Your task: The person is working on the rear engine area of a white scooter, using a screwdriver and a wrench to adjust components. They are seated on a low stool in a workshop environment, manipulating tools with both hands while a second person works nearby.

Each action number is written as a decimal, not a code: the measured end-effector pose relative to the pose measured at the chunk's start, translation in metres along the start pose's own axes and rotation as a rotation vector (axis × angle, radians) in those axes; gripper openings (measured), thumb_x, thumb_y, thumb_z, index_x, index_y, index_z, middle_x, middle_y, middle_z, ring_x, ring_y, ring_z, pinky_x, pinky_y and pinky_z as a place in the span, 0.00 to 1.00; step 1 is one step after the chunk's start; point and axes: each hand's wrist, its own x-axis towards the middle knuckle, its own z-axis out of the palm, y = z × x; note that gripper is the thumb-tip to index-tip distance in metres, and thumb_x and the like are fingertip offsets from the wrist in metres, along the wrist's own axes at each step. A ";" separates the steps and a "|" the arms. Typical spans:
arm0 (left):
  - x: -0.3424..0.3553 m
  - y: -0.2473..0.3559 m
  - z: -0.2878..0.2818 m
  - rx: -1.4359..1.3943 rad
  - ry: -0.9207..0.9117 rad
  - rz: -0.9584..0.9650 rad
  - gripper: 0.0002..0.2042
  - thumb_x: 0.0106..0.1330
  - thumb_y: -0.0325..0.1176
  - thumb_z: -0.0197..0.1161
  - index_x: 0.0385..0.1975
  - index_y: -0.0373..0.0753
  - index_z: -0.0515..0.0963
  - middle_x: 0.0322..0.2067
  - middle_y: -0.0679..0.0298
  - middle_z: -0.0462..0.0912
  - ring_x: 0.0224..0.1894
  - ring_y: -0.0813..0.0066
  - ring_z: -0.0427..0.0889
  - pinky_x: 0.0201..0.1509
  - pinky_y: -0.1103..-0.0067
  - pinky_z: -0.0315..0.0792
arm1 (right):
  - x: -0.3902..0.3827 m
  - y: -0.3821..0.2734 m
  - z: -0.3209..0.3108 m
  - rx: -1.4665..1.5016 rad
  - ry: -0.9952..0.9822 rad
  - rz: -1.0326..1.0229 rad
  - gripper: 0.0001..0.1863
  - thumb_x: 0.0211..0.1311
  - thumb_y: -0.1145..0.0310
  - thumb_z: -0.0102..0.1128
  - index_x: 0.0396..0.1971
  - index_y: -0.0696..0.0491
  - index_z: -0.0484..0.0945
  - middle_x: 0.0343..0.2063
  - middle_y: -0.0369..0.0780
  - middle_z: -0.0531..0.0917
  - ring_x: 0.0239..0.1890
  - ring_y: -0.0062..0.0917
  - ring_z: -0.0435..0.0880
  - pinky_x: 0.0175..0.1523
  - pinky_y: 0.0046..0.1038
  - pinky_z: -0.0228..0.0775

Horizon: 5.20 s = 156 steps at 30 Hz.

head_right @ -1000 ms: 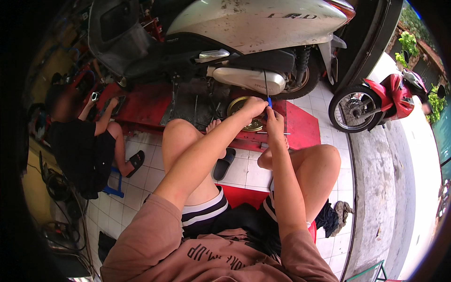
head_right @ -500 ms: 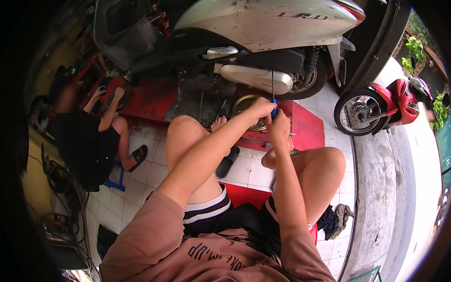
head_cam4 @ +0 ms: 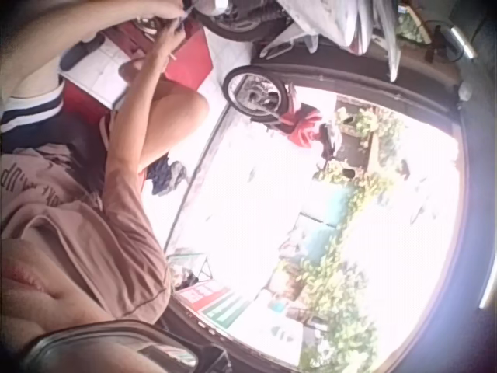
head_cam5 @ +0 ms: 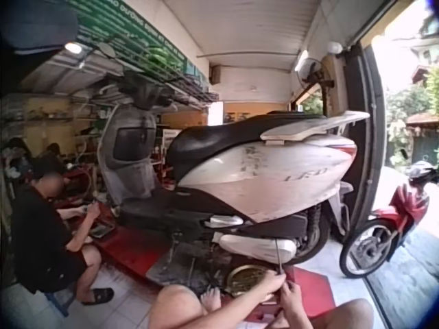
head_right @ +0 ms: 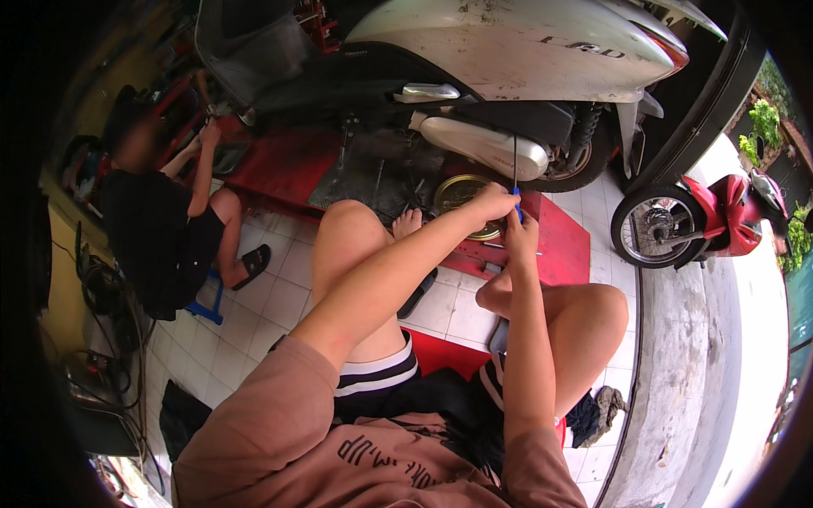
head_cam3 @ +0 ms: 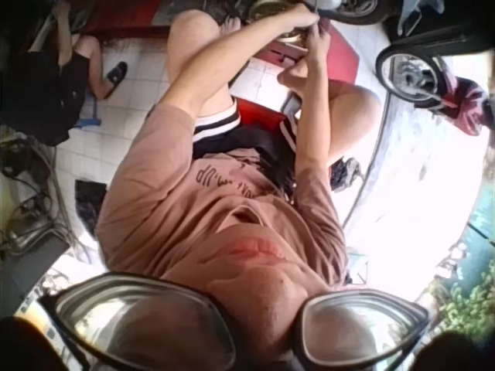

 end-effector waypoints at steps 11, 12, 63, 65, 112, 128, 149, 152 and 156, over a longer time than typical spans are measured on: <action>-0.001 0.004 -0.003 0.025 -0.054 -0.066 0.17 0.50 0.37 0.59 0.31 0.26 0.80 0.32 0.43 0.82 0.33 0.57 0.84 0.32 0.68 0.76 | -0.018 -0.020 0.008 -0.981 0.205 -0.263 0.20 0.54 0.53 0.61 0.33 0.57 0.77 0.26 0.54 0.81 0.34 0.52 0.80 0.37 0.46 0.72; 0.000 0.005 -0.003 0.035 -0.054 -0.073 0.17 0.50 0.37 0.59 0.31 0.26 0.80 0.32 0.43 0.82 0.33 0.57 0.84 0.32 0.68 0.76 | -0.018 -0.020 0.007 -0.968 0.201 -0.273 0.20 0.54 0.53 0.61 0.32 0.58 0.77 0.26 0.54 0.81 0.34 0.52 0.80 0.37 0.46 0.72; -0.036 0.053 -0.064 -0.256 0.000 -0.070 0.25 0.64 0.41 0.56 0.59 0.39 0.64 0.60 0.60 0.64 0.60 0.58 0.63 0.53 0.69 0.66 | -0.052 -0.093 -0.037 -0.693 0.339 -0.422 0.17 0.51 0.59 0.64 0.35 0.56 0.81 0.21 0.50 0.81 0.27 0.44 0.82 0.35 0.38 0.75; -0.036 0.052 -0.058 -0.228 -0.020 -0.085 0.25 0.65 0.41 0.56 0.60 0.39 0.64 0.60 0.60 0.64 0.61 0.58 0.63 0.53 0.69 0.66 | -0.051 -0.097 -0.039 -0.677 0.344 -0.416 0.16 0.50 0.60 0.64 0.35 0.56 0.82 0.21 0.50 0.81 0.27 0.43 0.82 0.36 0.37 0.75; 0.023 -0.233 0.068 -0.614 -0.293 -0.741 0.12 0.69 0.40 0.44 0.27 0.44 0.71 0.21 0.69 0.72 0.26 0.76 0.73 0.38 0.71 0.69 | -0.077 0.025 0.019 -1.289 -0.393 0.288 0.15 0.49 0.72 0.52 0.37 0.62 0.76 0.30 0.51 0.82 0.36 0.45 0.83 0.41 0.40 0.76; 0.024 -0.245 0.063 -0.808 -0.187 -0.670 0.15 0.70 0.44 0.43 0.34 0.43 0.75 0.26 0.68 0.73 0.30 0.72 0.73 0.34 0.73 0.68 | -0.078 0.057 0.020 -1.315 -0.515 0.455 0.22 0.50 0.65 0.52 0.45 0.61 0.70 0.41 0.54 0.80 0.46 0.46 0.80 0.51 0.39 0.73; -0.011 -0.238 0.090 -0.499 0.031 -0.673 0.22 0.58 0.48 0.52 0.36 0.33 0.80 0.38 0.50 0.82 0.41 0.57 0.82 0.44 0.66 0.74 | -0.068 0.110 -0.001 -1.139 -0.240 0.325 0.20 0.49 0.55 0.58 0.34 0.58 0.82 0.32 0.55 0.82 0.41 0.44 0.82 0.48 0.39 0.73; -0.017 -0.234 0.093 -0.484 0.004 -0.691 0.23 0.58 0.49 0.51 0.38 0.33 0.80 0.41 0.50 0.82 0.43 0.57 0.81 0.47 0.66 0.73 | -0.072 0.112 -0.006 -1.178 -0.203 0.414 0.21 0.48 0.53 0.60 0.34 0.57 0.82 0.33 0.55 0.82 0.42 0.45 0.82 0.48 0.39 0.73; -0.011 -0.233 0.098 -0.468 -0.036 -0.645 0.29 0.59 0.54 0.46 0.46 0.34 0.77 0.46 0.49 0.80 0.48 0.56 0.79 0.52 0.67 0.71 | -0.064 0.117 -0.010 -1.185 -0.290 0.345 0.25 0.49 0.51 0.60 0.40 0.56 0.80 0.36 0.56 0.81 0.44 0.46 0.81 0.49 0.40 0.72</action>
